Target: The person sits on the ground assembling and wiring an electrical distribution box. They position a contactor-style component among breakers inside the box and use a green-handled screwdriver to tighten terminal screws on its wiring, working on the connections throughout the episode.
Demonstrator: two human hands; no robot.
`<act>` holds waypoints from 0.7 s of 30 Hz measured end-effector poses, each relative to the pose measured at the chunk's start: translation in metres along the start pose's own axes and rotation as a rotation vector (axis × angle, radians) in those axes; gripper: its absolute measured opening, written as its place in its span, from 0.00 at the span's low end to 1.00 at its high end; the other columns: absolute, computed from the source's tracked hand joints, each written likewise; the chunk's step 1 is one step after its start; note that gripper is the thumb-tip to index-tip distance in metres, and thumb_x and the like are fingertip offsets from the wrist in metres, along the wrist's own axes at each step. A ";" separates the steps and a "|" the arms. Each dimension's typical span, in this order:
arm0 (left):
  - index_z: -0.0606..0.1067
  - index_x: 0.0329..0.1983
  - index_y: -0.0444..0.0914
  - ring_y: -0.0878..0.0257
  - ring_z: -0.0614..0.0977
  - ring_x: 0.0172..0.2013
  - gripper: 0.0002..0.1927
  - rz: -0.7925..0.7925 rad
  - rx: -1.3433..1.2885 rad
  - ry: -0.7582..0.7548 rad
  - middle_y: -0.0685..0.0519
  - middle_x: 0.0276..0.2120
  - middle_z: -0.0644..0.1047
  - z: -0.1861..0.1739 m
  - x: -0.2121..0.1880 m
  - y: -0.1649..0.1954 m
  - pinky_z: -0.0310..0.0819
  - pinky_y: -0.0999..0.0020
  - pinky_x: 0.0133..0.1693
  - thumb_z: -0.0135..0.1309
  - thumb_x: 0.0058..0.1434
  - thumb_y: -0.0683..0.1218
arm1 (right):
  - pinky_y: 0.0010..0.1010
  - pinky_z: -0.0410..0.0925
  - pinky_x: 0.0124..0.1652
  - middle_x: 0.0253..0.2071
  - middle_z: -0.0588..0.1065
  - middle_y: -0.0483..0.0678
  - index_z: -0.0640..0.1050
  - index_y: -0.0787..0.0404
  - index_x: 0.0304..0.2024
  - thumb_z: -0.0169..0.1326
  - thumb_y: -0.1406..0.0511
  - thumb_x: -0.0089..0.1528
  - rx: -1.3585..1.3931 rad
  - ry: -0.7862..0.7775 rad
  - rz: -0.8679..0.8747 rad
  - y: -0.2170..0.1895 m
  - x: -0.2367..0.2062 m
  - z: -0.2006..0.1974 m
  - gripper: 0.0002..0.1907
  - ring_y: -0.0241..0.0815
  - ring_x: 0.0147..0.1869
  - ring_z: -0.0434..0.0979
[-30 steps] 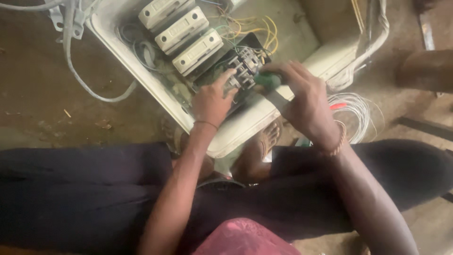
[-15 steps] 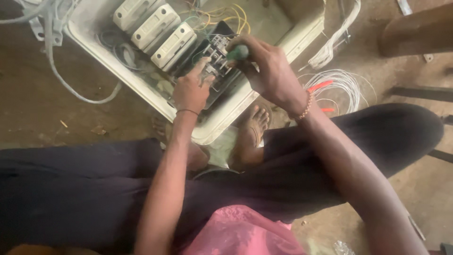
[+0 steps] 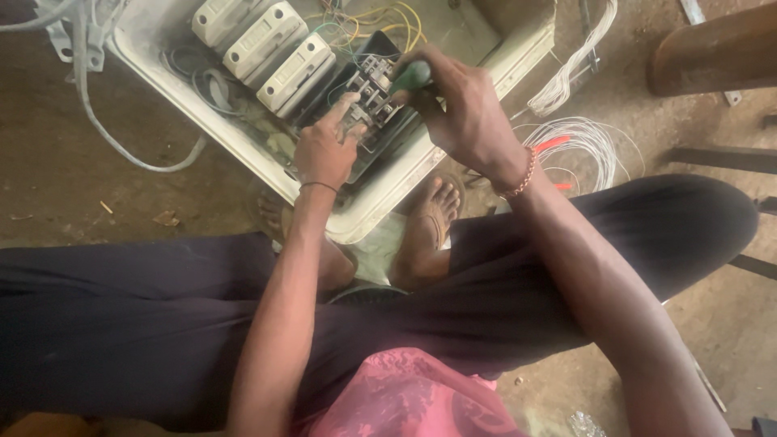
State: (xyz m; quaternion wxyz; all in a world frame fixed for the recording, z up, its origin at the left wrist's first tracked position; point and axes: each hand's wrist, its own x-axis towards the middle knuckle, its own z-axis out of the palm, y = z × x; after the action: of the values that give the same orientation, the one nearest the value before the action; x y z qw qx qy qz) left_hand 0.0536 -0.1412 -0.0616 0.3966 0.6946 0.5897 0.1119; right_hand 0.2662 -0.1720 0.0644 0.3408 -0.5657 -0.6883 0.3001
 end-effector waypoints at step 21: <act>0.74 0.63 0.61 0.49 0.83 0.28 0.28 -0.017 -0.004 0.005 0.47 0.26 0.81 0.004 0.000 -0.003 0.74 0.51 0.32 0.65 0.59 0.51 | 0.32 0.77 0.36 0.43 0.80 0.52 0.71 0.61 0.52 0.58 0.71 0.71 -0.056 -0.002 -0.038 -0.001 0.001 0.005 0.10 0.44 0.41 0.85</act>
State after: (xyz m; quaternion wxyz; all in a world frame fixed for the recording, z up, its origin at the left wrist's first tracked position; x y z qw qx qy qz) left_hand 0.0540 -0.1434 -0.0664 0.3973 0.6884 0.5966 0.1116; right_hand 0.2612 -0.1715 0.0623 0.3298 -0.5616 -0.7072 0.2751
